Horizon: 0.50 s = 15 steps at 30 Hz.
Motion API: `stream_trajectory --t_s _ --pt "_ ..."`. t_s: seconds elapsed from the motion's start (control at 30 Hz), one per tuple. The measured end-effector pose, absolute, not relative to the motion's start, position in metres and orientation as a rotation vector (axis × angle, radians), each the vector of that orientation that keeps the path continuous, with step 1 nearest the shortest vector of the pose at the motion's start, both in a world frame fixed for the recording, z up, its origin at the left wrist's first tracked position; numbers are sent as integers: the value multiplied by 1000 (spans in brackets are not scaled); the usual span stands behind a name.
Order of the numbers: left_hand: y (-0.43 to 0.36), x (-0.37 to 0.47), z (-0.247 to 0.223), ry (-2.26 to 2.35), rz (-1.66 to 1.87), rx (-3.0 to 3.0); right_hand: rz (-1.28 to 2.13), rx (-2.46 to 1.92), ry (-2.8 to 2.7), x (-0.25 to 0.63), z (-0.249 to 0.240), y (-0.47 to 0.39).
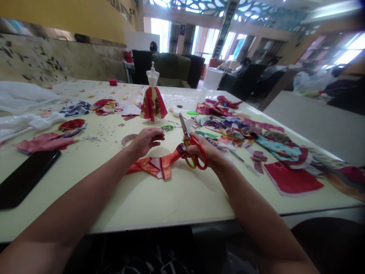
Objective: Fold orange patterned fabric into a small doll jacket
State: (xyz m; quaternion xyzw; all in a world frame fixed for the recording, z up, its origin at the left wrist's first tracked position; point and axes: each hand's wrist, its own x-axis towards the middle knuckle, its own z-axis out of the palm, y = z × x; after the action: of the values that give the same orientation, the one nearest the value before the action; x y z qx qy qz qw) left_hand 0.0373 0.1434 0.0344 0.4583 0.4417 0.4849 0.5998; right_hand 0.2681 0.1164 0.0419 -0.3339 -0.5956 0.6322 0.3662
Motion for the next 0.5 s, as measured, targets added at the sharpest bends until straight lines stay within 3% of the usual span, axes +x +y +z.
stream_trajectory --t_s 0.3,0.4,0.5 --pt "117 53 43 804 421 1848 1564 -1150 -1791 295 58 120" --pt "109 59 41 784 245 2126 1284 -1400 -1936 307 65 119" --pt "101 62 41 754 272 2300 761 -1674 -2111 315 68 117"
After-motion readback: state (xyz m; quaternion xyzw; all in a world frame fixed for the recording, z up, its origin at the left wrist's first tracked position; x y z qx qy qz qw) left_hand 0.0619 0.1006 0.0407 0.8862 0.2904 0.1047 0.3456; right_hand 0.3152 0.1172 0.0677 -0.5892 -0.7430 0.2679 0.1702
